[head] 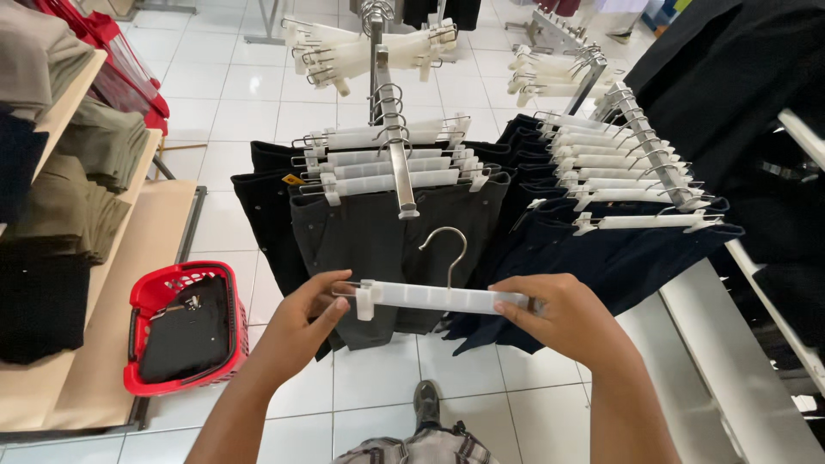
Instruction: The person removes a pair of dark trousers from a clothing rack, unfolds them, and places them into a red shopping basket. They then remove a second pair of trousers, unfold them, and place them into the basket as well.
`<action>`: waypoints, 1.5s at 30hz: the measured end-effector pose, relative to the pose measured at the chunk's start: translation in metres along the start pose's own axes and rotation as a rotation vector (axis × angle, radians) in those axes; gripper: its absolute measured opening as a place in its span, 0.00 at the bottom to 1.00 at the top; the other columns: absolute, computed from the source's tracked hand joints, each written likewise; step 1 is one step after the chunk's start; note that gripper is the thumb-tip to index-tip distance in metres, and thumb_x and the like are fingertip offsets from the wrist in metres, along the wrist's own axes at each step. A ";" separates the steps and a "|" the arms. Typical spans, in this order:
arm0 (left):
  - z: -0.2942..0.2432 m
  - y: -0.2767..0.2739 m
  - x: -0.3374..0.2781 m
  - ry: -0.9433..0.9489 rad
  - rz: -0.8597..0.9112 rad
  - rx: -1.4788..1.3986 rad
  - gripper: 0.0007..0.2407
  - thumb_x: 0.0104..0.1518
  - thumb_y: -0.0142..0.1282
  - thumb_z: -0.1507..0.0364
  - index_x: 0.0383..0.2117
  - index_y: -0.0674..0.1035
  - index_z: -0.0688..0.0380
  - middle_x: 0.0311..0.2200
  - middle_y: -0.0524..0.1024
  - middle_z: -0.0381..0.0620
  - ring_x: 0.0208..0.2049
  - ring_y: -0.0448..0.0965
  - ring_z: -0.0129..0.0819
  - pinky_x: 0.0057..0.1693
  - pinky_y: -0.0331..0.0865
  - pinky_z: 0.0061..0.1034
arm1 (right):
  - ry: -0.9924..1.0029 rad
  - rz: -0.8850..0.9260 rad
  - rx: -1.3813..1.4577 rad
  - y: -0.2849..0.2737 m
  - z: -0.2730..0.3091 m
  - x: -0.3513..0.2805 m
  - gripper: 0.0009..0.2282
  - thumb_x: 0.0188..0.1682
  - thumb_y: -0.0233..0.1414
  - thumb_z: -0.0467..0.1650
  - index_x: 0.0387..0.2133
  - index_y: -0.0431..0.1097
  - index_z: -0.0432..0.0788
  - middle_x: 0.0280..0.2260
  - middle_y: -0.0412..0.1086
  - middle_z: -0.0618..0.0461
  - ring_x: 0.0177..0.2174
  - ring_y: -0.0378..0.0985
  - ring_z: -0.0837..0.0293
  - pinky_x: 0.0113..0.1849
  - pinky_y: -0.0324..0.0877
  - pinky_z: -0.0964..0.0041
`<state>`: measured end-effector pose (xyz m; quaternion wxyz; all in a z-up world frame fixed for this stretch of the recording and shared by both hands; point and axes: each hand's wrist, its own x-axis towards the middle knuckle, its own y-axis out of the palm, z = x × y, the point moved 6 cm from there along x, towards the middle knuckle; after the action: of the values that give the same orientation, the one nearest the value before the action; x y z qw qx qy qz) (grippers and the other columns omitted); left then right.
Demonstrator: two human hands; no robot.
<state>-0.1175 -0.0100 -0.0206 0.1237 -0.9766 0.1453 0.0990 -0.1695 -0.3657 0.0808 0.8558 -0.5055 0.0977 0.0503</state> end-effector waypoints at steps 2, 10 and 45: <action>-0.004 -0.008 -0.009 -0.006 -0.048 -0.046 0.23 0.65 0.59 0.65 0.68 0.79 0.45 0.51 0.86 0.41 0.50 0.89 0.30 0.62 0.80 0.27 | -0.084 -0.028 0.008 0.001 0.011 0.009 0.14 0.53 0.61 0.42 0.50 0.87 0.61 0.40 0.91 0.68 0.34 0.88 0.65 0.41 0.78 0.67; -0.026 -0.025 -0.003 0.269 -0.179 -0.160 0.26 0.71 0.56 0.71 0.75 0.66 0.65 0.48 0.80 0.66 0.42 0.92 0.49 0.54 0.86 0.43 | -0.325 -0.186 0.186 -0.006 0.047 0.035 0.11 0.52 0.66 0.33 0.47 0.88 0.49 0.40 0.89 0.46 0.42 0.90 0.41 0.47 0.82 0.48; -0.012 -0.039 0.036 0.409 -0.472 0.212 0.13 0.75 0.54 0.64 0.57 0.85 0.54 0.55 0.82 0.54 0.62 0.82 0.60 0.69 0.70 0.56 | -0.537 -0.637 -0.017 0.013 0.045 0.074 0.04 0.56 0.64 0.34 0.35 0.80 0.48 0.30 0.78 0.55 0.38 0.76 0.55 0.52 0.60 0.53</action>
<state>-0.0696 0.0132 -0.0098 0.2123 -0.9647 -0.0539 -0.1460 -0.0944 -0.3211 0.0746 0.8196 -0.4865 -0.2903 -0.0861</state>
